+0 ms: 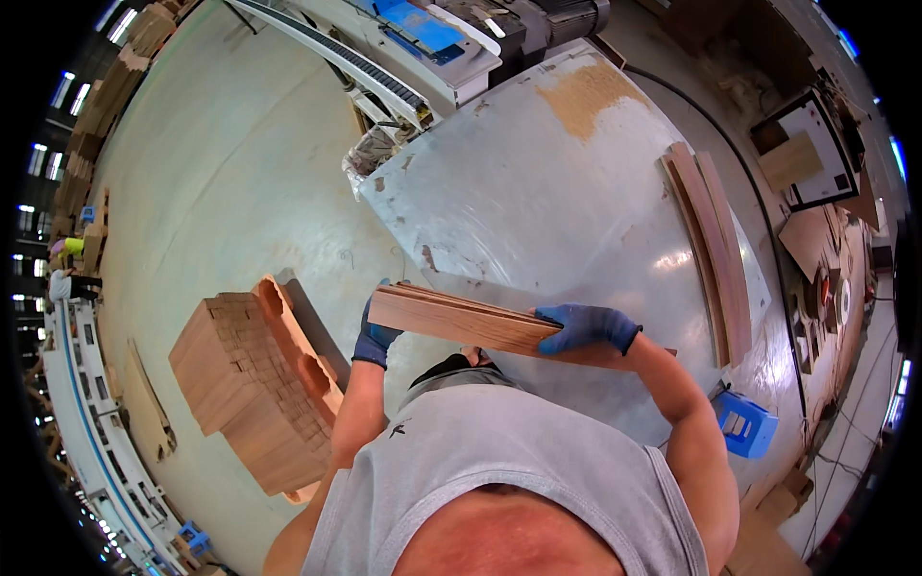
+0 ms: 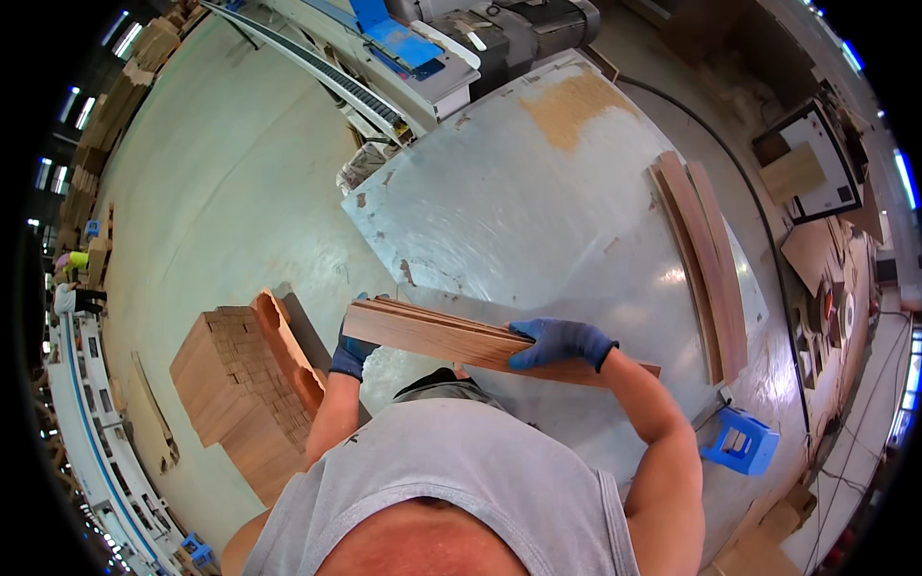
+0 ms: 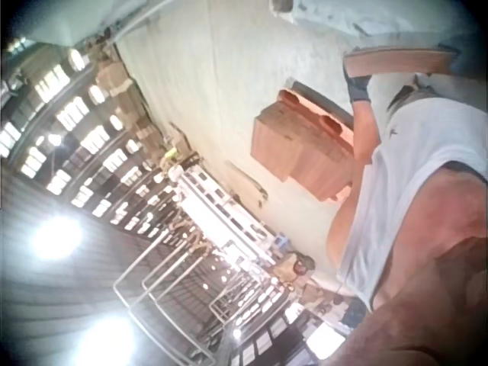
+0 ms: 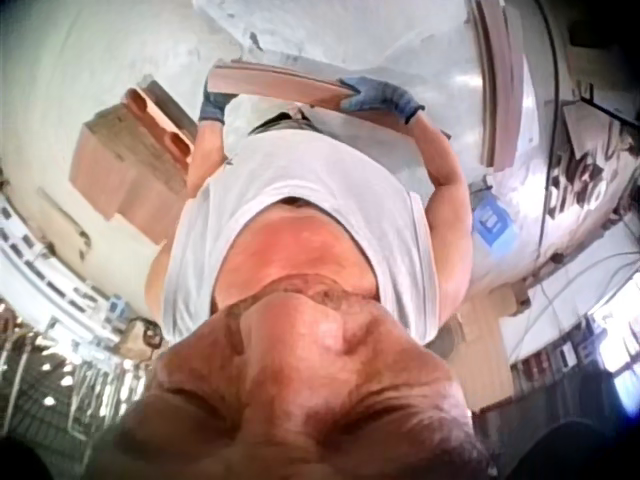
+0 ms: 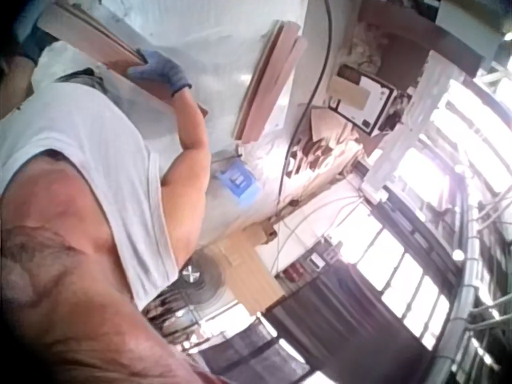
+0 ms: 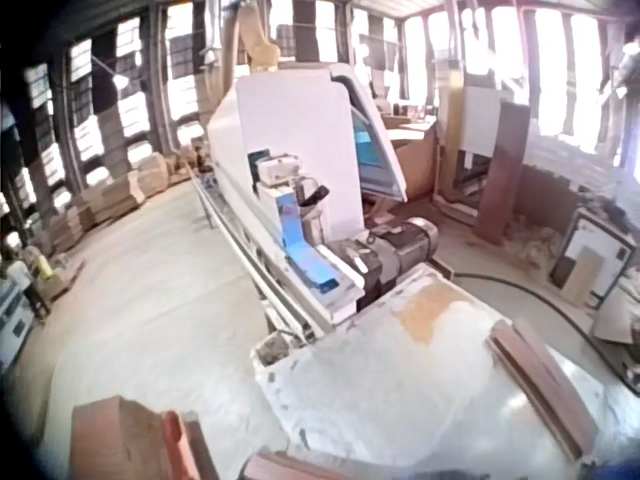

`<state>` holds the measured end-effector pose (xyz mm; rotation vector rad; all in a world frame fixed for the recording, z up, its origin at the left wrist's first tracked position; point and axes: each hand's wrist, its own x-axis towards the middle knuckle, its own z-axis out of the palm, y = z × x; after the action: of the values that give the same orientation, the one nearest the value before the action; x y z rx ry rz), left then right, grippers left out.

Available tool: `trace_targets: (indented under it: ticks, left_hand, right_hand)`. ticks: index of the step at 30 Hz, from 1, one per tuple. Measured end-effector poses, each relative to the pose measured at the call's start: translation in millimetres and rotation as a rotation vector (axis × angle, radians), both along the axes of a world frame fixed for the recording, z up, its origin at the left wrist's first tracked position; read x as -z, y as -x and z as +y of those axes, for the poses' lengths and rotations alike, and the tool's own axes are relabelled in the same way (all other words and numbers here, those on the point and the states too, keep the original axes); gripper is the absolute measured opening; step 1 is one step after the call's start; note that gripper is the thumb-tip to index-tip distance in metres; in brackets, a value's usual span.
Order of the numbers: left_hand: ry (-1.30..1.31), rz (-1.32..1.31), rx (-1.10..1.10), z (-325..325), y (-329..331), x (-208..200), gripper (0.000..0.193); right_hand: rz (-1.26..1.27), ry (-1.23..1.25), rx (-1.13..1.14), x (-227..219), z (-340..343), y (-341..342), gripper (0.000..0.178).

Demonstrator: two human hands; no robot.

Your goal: The person collects wooden planks from a machine workbench, stacks and aligns them on the metal table, and transports the stacks by hand onto a pallet.

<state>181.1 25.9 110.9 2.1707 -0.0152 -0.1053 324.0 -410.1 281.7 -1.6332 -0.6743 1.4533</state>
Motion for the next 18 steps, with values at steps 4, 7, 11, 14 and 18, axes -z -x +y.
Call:
trace_targets:
  ticks: [4,7,11,14,18]
  left_hand:
    - [1.615,0.379,-0.417,2,-1,-4,0.046]
    - [1.534,0.260,-0.335,3,-5,-17,0.046]
    - [1.107,0.083,-0.300,-6,-31,-54,0.045]
    - [1.665,0.388,-0.270,-7,-73,-88,0.043]
    - [0.960,0.156,-0.108,-17,-141,-115,0.043]
  right_hand:
    - [0.003,0.036,-0.089,15,-7,-3,0.096]
    - [0.109,-0.016,-0.044,13,-10,-2,0.103]
    - [0.239,-0.077,0.041,11,-16,-4,0.103]
    - [0.224,-0.063,0.167,-24,-19,-7,0.096]
    - [-0.119,-0.067,0.227,-42,-36,-8,0.095]
